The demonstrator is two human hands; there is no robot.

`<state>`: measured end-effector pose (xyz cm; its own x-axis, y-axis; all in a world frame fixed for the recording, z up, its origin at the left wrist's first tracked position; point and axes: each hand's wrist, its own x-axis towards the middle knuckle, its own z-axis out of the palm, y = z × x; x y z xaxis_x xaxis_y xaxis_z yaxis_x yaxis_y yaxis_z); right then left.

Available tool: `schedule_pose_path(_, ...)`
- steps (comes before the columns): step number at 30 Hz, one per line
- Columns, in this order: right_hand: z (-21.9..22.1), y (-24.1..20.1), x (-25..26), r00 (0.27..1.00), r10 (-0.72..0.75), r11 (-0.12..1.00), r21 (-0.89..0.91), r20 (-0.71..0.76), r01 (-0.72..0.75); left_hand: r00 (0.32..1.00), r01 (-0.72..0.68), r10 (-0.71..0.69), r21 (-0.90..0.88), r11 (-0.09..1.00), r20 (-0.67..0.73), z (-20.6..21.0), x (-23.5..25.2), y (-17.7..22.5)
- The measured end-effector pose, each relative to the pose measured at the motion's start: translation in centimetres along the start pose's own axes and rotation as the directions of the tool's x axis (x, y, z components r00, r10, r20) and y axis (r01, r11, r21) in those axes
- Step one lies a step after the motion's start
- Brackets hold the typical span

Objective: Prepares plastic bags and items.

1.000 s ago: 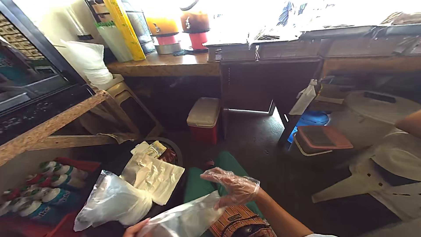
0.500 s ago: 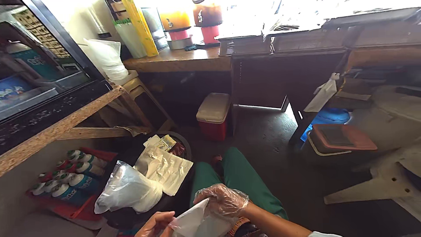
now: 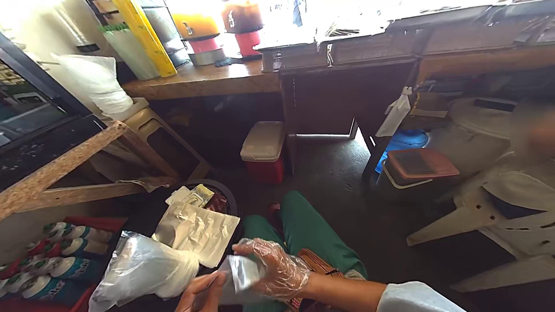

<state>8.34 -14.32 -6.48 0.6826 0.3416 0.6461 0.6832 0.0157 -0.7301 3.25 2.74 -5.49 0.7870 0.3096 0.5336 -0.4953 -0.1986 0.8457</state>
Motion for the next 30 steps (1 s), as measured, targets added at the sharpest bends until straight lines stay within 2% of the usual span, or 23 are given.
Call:
schedule_pose_path(2,-0.6,-1.3,1.1,0.995,-0.058,0.997,-0.062,-0.08,0.053,0.993,-0.069,0.061,0.076,0.995,0.104,0.6,0.4,0.1)
schedule_pose_path(5,-2.0,-1.3,2.2,0.987,-0.087,0.995,-0.06,-0.138,0.079,0.99,-0.097,0.087,0.088,0.991,0.112,1.5,1.9,0.5)
schedule_pose_path(8,-2.5,0.2,2.3,0.98,0.018,0.991,0.133,-0.198,0.008,0.999,0.001,0.0,-0.008,1.0,0.035,2.2,3.3,0.9)
schedule_pose_path(11,-2.5,0.8,2.2,0.956,0.177,0.966,0.226,-0.233,-0.124,0.987,0.156,-0.163,-0.228,0.961,-0.012,3.4,3.8,0.6)
schedule_pose_path(13,-2.3,1.5,2.0,0.956,0.205,0.952,0.268,-0.21,-0.146,0.974,0.198,-0.222,-0.321,0.926,-0.04,4.1,3.7,0.2)
schedule_pose_path(16,-1.9,2.2,1.6,0.971,0.187,0.953,0.269,-0.15,-0.142,0.969,0.191,-0.233,-0.353,0.916,-0.08,4.4,3.5,-0.3)
schedule_pose_path(19,-2.1,2.5,2.3,0.988,0.113,0.976,0.196,-0.105,-0.09,0.968,0.181,-0.229,-0.354,0.918,-0.098,4.3,3.5,-0.2)
schedule_pose_path(23,-3.0,1.6,5.0,0.996,-0.061,0.993,0.093,-0.064,0.067,0.963,0.184,-0.233,-0.298,0.937,-0.136,4.3,3.6,0.4)
schedule_pose_path(27,-2.5,1.3,5.1,0.999,-0.013,0.996,0.09,-0.031,0.016,0.951,0.173,-0.219,-0.209,0.962,-0.219,3.2,3.2,0.2)
schedule_pose_path(30,-2.4,0.8,4.6,0.995,0.035,0.992,0.114,0.093,-0.045,0.957,0.156,-0.195,-0.183,0.971,-0.216,2.7,3.4,0.3)
